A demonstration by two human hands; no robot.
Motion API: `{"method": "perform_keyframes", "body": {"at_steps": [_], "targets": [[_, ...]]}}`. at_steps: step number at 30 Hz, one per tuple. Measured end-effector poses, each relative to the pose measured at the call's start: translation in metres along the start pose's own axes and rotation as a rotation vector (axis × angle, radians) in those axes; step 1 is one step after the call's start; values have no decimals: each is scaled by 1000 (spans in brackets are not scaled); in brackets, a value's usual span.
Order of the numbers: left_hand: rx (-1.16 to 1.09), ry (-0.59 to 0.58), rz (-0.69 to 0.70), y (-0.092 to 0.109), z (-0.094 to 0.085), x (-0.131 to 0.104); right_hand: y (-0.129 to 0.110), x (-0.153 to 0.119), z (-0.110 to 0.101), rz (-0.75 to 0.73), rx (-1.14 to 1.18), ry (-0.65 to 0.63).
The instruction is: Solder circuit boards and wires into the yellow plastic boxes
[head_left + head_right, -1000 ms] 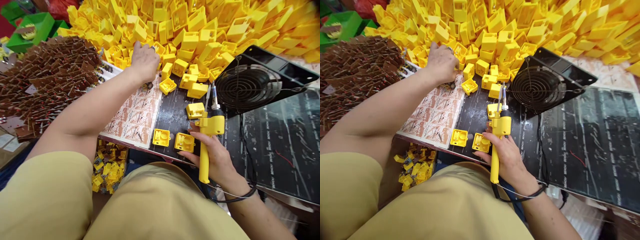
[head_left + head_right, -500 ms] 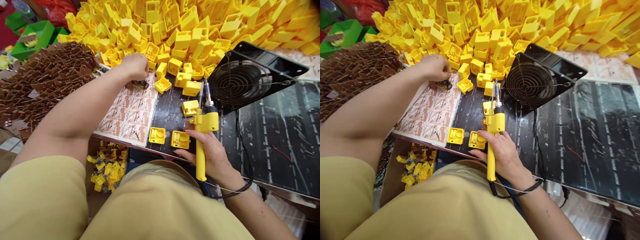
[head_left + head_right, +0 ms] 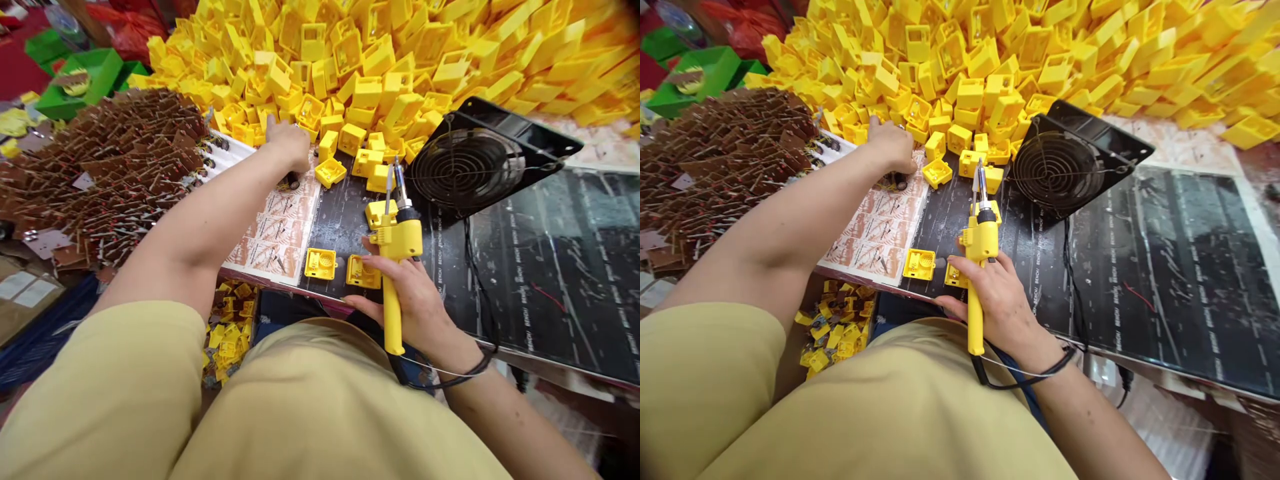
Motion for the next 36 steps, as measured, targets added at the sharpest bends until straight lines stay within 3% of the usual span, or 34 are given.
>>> {"method": "perform_keyframes", "body": {"at_steps": [4,9,13,15,17,21,23,28,36], "targets": [[-145,-55,-24,-7,-17,-5,3,-1,-3,-11,-13,-11],[-1022,-50,-6,-10,-60,-20,-2,15,6,-81,22,-35],[-1232,-51,28,-3,-79,-51,-14,29,19,-149,51,-73],[-1247,-75,8,-6,-78,-73,-16,31,22,-162,60,-79],[-1185,-172,-13,-16,-69,-96,-13,29,21,-136,61,-68],[-910,-500,29,-41,-32,-139,-3,24,15,-55,52,-38],[-812,-582,97,-47,-15,-155,-2,21,15,-47,50,-45],[-800,-505,143,-35,4,-174,-8,19,19,-51,27,-44],[-746,-285,158,-14,-15,-172,-10,23,20,-34,-6,17]]}}
Point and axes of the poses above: each hand's wrist, its own x-axis towards the middle knuckle, its own z-axis out of the palm, y = z × x, the point moved 3 cm from there along x, towards the middle knuckle, and after that the axes turned 15 degrees about -x, right-handed, at the moved point
